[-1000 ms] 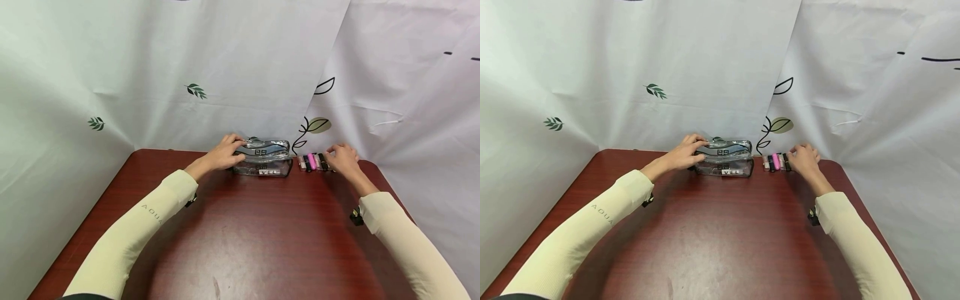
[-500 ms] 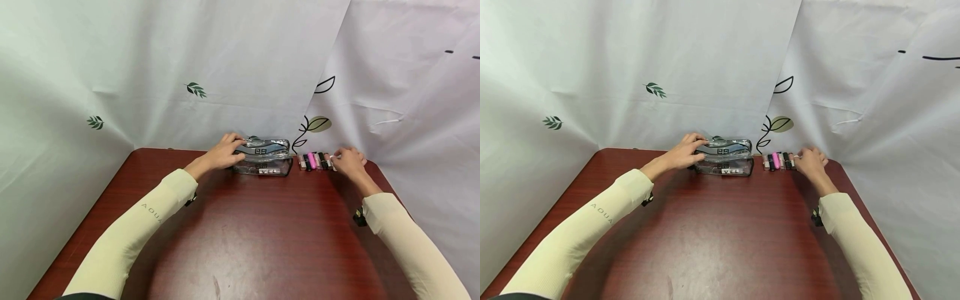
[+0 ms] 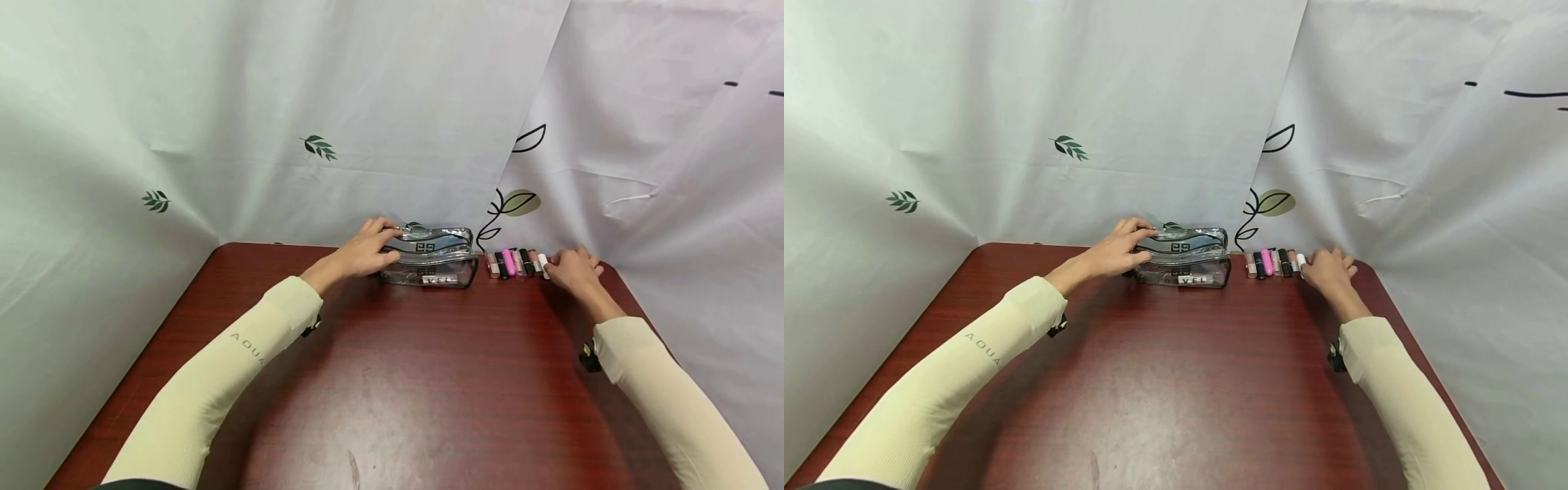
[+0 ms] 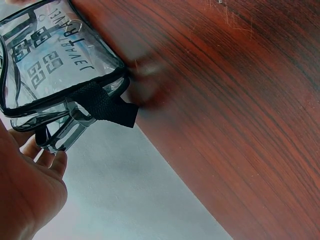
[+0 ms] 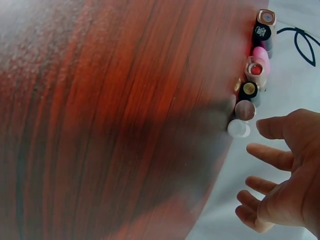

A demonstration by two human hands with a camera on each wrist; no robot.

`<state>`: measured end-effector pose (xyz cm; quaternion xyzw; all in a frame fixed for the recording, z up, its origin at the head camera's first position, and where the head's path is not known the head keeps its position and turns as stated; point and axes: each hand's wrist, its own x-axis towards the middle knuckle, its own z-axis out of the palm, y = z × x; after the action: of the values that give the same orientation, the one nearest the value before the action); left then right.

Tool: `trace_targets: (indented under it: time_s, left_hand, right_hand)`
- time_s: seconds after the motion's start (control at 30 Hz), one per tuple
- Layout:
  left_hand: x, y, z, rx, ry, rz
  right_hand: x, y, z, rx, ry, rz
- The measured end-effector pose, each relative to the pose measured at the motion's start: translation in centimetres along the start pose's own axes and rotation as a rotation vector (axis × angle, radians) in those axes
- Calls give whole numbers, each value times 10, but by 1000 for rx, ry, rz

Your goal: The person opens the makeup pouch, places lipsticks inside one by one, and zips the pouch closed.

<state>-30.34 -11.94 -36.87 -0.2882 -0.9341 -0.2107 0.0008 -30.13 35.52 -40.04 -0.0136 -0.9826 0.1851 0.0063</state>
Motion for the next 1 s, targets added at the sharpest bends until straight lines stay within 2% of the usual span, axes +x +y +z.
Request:
trace_targets:
  time_s: [0.73, 1.0]
  left_hand:
    - [-1, 3, -1, 5, 2, -1]
    - [-1, 2, 0, 5, 3, -6]
  right_hand:
    - [2, 7, 5, -45, -77, 90]
    - [3, 7, 5, -55, -79, 111]
